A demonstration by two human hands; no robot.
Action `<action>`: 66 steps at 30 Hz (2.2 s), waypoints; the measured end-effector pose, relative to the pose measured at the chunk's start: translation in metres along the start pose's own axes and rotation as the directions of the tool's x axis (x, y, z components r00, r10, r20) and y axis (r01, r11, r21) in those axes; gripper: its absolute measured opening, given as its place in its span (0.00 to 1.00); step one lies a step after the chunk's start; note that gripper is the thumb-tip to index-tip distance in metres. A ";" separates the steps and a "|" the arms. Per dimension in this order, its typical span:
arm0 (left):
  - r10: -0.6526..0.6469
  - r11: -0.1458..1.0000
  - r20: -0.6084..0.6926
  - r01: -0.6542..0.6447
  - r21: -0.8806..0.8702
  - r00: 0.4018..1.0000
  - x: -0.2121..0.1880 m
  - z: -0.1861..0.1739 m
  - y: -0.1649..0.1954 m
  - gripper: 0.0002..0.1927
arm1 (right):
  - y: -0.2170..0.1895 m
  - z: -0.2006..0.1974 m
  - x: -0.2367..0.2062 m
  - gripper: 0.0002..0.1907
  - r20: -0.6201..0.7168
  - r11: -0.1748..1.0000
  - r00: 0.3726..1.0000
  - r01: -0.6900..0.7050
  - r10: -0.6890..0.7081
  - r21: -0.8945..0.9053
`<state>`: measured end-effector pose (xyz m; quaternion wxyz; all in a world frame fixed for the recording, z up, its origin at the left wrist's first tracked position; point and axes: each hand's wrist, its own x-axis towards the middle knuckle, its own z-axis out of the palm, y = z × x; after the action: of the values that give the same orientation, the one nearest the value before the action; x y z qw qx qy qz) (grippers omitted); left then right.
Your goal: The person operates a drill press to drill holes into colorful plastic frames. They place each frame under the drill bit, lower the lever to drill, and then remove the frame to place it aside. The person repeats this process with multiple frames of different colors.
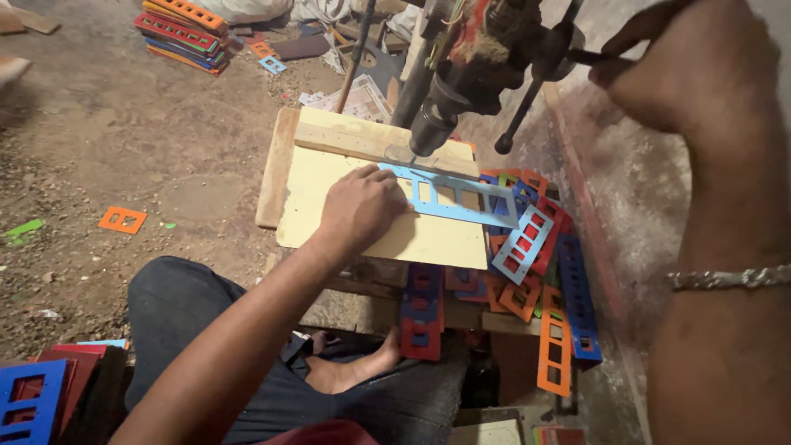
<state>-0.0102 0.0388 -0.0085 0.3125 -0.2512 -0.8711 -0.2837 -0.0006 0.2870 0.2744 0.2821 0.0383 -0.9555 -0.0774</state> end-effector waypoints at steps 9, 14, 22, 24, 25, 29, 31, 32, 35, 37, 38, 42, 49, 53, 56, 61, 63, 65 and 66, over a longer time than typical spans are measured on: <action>-0.059 0.998 0.137 0.059 0.005 0.989 0.006 -0.006 0.002 0.17 | -0.011 0.059 -0.047 0.09 -0.063 0.949 0.981 -0.194 0.184 -0.248; -0.075 0.997 0.179 0.069 0.039 0.981 0.008 -0.010 0.003 0.20 | -0.025 0.082 -0.068 0.10 -0.236 0.989 0.966 -0.129 0.110 -0.066; -0.047 0.999 0.153 0.051 -0.020 0.987 0.004 -0.012 0.002 0.17 | -0.040 0.096 -0.079 0.14 -0.507 0.994 0.856 -0.112 0.100 0.007; -0.055 0.998 0.125 0.057 -0.007 0.991 0.005 -0.010 0.002 0.19 | -0.039 0.102 -0.079 0.14 -0.516 0.993 0.849 -0.120 0.113 0.020; -0.048 0.999 0.114 0.049 -0.001 0.992 0.005 -0.010 0.002 0.19 | -0.038 0.103 -0.080 0.13 -0.514 0.991 0.849 -0.130 0.123 0.023; -0.032 0.999 0.100 0.030 0.026 0.994 0.006 -0.010 0.002 0.18 | -0.043 0.087 -0.075 0.07 -0.455 0.993 0.884 -0.117 0.110 0.012; -0.026 0.999 0.150 0.021 0.037 0.988 0.006 -0.012 0.001 0.15 | -0.044 0.064 -0.064 0.06 -0.389 0.997 0.918 -0.082 0.081 0.014; -0.023 0.999 0.176 0.016 0.043 0.984 0.006 -0.014 0.001 0.14 | -0.042 0.049 -0.054 0.07 -0.348 0.998 0.935 -0.061 0.066 0.026; 0.025 0.998 0.195 -0.035 0.051 0.981 0.006 -0.018 0.001 0.13 | -0.024 0.008 -0.015 0.13 0.041 0.972 0.980 -0.199 0.196 0.122; 0.029 0.998 0.251 -0.041 0.041 0.968 0.005 -0.021 0.003 0.13 | -0.005 -0.006 0.012 0.19 0.160 0.993 0.981 -0.114 0.111 0.010; 0.034 0.998 0.276 -0.045 0.035 0.961 0.004 -0.022 0.004 0.13 | 0.003 -0.006 0.020 0.18 0.179 0.997 0.981 -0.078 0.078 -0.004; 0.154 0.987 0.280 -0.135 -0.085 0.947 -0.011 -0.031 0.008 0.22 | 0.026 0.004 0.040 0.17 0.211 1.000 0.977 0.007 -0.008 0.005; 0.335 0.937 0.306 -0.282 -0.205 0.891 -0.071 -0.078 0.007 0.18 | 0.018 0.005 0.042 0.17 0.293 0.999 0.956 -0.027 0.035 -0.031; 0.224 0.939 0.387 -0.092 -0.330 0.894 -0.102 -0.126 0.008 0.08 | 0.016 0.005 0.042 0.18 0.251 0.997 0.968 0.010 0.009 -0.074; -0.143 0.959 0.605 0.260 -0.111 0.784 -0.103 -0.163 0.002 0.08 | 0.018 0.008 0.040 0.17 0.219 0.995 0.976 0.010 0.013 -0.103; -0.470 0.869 0.316 0.369 0.329 0.825 -0.087 -0.208 -0.008 0.07 | 0.014 0.008 0.040 0.17 0.228 0.989 0.973 -0.003 0.037 -0.148; -0.401 0.898 0.164 0.351 0.265 0.901 -0.080 -0.204 -0.003 0.07 | 0.010 0.005 0.040 0.18 0.232 0.986 0.971 -0.027 0.065 -0.164; -0.282 0.937 0.072 0.258 0.237 0.957 -0.071 -0.188 0.002 0.13 | 0.006 0.003 0.039 0.18 0.236 0.986 0.967 -0.057 0.093 -0.156; -0.196 0.955 0.065 0.176 0.238 0.978 -0.064 -0.173 0.005 0.18 | 0.005 0.001 0.038 0.17 0.242 0.987 0.964 -0.076 0.109 -0.141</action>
<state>0.1062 -0.0867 0.0608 0.2730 -0.1422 -0.9308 -0.1973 -0.0337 0.2873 0.2945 0.1652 -0.0348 -0.9770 -0.1304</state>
